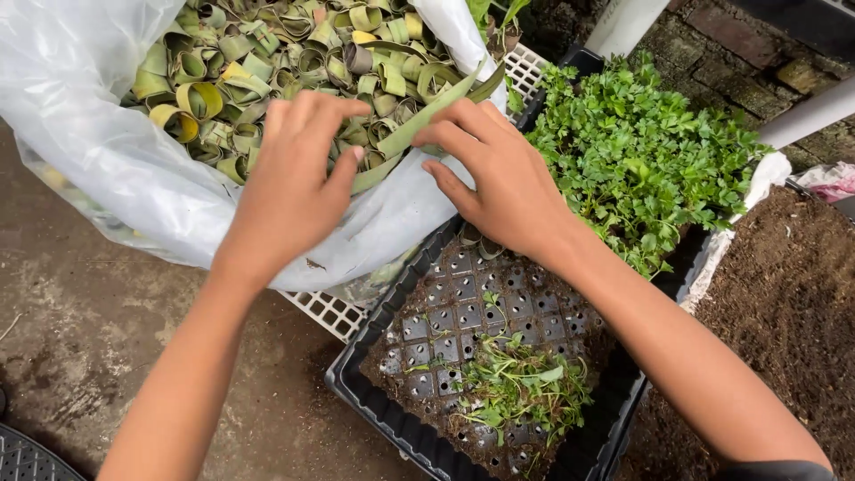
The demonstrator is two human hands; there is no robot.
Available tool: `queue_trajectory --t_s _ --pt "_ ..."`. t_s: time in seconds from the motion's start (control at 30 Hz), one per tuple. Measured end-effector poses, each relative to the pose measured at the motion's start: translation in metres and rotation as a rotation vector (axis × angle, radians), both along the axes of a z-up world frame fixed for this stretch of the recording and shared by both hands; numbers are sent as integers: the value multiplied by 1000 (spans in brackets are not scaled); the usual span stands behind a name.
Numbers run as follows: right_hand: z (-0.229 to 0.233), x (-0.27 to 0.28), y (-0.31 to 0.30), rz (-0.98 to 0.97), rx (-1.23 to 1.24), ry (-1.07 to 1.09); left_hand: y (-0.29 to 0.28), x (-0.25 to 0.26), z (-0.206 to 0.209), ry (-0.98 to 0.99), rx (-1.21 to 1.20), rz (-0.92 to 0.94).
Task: The person takes small seedlings from a black seedling tray and wraps their roots in small pieces of dried leaf material. They then place the wrapped seedlings into a tray filled with soil, pressing the soil around them to secure them in place.
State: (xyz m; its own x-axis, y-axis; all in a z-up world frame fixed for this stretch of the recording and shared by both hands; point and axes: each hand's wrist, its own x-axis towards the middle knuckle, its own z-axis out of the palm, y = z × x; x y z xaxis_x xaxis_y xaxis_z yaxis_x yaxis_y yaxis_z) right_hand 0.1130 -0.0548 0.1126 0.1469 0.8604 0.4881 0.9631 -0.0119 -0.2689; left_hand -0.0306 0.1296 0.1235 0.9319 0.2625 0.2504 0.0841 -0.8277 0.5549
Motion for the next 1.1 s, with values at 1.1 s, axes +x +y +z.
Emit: queue_trajectory --t_s 1.1 --pt "-26 48 71 -42 64 -229 48 38 -22 149 -55 11"
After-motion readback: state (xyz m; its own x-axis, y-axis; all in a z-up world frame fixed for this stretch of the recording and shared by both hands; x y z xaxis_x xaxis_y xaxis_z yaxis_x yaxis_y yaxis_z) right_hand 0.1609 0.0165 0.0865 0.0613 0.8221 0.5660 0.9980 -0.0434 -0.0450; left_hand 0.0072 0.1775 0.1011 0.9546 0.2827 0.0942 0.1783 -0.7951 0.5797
